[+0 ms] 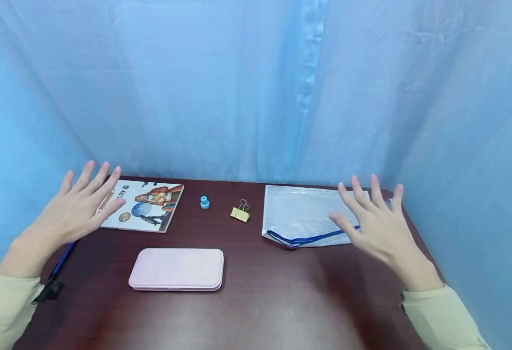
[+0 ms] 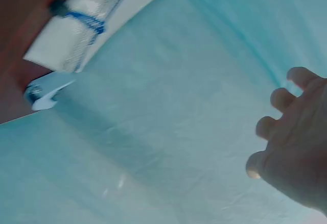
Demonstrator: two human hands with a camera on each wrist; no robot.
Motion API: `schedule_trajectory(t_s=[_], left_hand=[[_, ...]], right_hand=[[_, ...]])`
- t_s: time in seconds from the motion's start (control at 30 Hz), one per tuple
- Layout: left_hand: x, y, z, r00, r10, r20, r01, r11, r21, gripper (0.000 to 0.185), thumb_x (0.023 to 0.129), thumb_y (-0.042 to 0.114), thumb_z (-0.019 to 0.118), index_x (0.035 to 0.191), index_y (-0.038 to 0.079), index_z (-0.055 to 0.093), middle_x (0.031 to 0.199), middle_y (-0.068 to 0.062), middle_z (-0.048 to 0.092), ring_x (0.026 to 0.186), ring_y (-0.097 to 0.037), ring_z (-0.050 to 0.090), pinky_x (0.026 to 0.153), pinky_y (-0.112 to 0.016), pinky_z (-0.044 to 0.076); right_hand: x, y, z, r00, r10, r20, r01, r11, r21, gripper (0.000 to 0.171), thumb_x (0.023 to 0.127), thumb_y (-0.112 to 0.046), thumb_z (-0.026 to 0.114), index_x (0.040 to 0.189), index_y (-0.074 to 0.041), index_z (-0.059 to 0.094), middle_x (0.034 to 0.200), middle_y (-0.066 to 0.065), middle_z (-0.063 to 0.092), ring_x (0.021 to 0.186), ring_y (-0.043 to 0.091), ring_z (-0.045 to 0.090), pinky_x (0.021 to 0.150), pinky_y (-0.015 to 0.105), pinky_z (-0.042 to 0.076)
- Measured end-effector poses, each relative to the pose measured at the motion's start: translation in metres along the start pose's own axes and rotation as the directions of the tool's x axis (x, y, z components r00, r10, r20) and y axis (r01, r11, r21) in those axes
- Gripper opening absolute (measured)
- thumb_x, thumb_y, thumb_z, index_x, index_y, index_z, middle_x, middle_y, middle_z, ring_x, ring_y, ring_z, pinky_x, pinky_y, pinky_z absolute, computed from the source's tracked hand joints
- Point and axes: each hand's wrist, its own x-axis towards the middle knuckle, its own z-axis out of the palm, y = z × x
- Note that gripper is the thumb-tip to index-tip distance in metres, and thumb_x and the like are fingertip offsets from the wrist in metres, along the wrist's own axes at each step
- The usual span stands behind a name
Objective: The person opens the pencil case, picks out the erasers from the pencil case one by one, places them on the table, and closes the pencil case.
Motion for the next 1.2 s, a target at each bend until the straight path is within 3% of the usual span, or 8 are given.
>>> schedule_trajectory(t_s=[0.13,0.27,0.43,0.53,0.73,0.87,1.03,1.2], left_hand=[[0.000,0.014,-0.010,0.984,0.134,-0.115,-0.128,0.990,0.056,0.082,0.101,0.059,0.048,0.164,0.019,0.012,0.168,-0.014,0.010,0.155,-0.033,-0.002,0.122,-0.059,-0.005],[0.001,0.027,0.001,0.927,0.312,-0.208,-0.307,0.950,0.055,0.086,0.097,0.066,0.050,0.163,0.018,0.023,0.168,-0.013,0.015,0.154,-0.035,0.006,0.123,-0.059,0.005],[-0.006,0.040,0.036,0.845,0.499,-0.193,-0.507,0.862,0.012,0.093,0.093,0.068,0.056,0.161,0.011,0.028,0.166,-0.012,0.024,0.152,-0.038,0.017,0.124,-0.056,0.009],[-0.013,0.044,0.055,0.827,0.538,-0.163,-0.548,0.836,-0.026,0.102,0.089,0.069,0.062,0.161,0.006,0.026,0.164,-0.013,0.028,0.151,-0.036,0.022,0.124,-0.050,0.014],[-0.023,0.048,0.083,0.811,0.550,-0.200,-0.578,0.805,-0.133,0.111,0.079,0.066,0.076,0.159,0.003,0.030,0.165,-0.010,0.026,0.149,-0.035,0.029,0.125,-0.037,0.016],[-0.027,0.047,0.097,0.816,0.530,-0.230,-0.570,0.803,-0.172,0.111,0.075,0.064,0.081,0.157,0.005,0.036,0.165,-0.010,0.026,0.147,-0.037,0.033,0.124,-0.030,0.015],[-0.033,0.044,0.108,0.883,0.445,-0.150,-0.469,0.852,-0.234,0.117,0.075,0.070,0.077,0.161,0.009,0.026,0.166,-0.006,0.025,0.149,-0.031,0.031,0.121,-0.025,0.023],[-0.037,0.042,0.114,0.917,0.387,-0.099,-0.398,0.872,-0.285,0.113,0.075,0.076,0.073,0.162,0.021,0.026,0.160,0.000,0.036,0.140,-0.018,0.042,0.106,-0.044,0.048]], right_hand=[[0.007,-0.025,-0.011,0.996,-0.080,-0.048,0.082,0.996,0.045,0.084,0.097,-0.054,0.061,0.164,-0.025,0.019,0.168,0.008,0.010,0.153,0.029,-0.013,0.109,0.068,-0.025],[0.015,-0.050,-0.012,0.982,-0.157,-0.104,0.172,0.973,0.155,0.096,0.090,-0.051,0.073,0.164,-0.025,0.019,0.169,0.006,0.009,0.154,0.032,-0.008,0.113,0.070,-0.016],[0.018,-0.084,-0.005,0.979,-0.199,-0.053,0.197,0.830,0.521,0.106,0.083,-0.035,0.086,0.164,-0.029,0.018,0.169,-0.001,0.011,0.155,0.026,0.003,0.124,0.054,0.003],[0.017,-0.104,0.001,0.981,-0.192,0.024,0.127,0.732,0.669,0.107,0.081,-0.031,0.088,0.163,-0.034,0.019,0.168,-0.008,0.016,0.153,0.020,0.015,0.122,0.048,0.022],[0.021,-0.134,0.031,0.972,-0.207,0.110,0.063,0.683,0.728,0.106,0.081,-0.044,0.085,0.162,-0.038,0.017,0.166,-0.008,0.020,0.151,0.040,0.016,0.117,0.066,0.021],[0.027,-0.149,0.060,0.950,-0.288,0.118,0.104,0.653,0.750,0.110,0.080,-0.049,0.085,0.164,-0.027,0.016,0.167,-0.007,0.018,0.152,0.024,0.020,0.121,0.051,0.023],[0.033,-0.166,0.087,0.910,-0.388,0.145,0.143,0.624,0.768,0.108,0.081,-0.050,0.083,0.164,-0.020,0.020,0.163,-0.003,0.030,0.146,0.014,0.033,0.117,0.041,0.035],[0.041,-0.182,0.102,0.894,-0.412,0.177,0.127,0.610,0.782,0.099,0.082,-0.049,0.084,0.161,-0.019,0.031,0.156,0.005,0.044,0.141,0.013,0.043,0.115,0.041,0.039]])
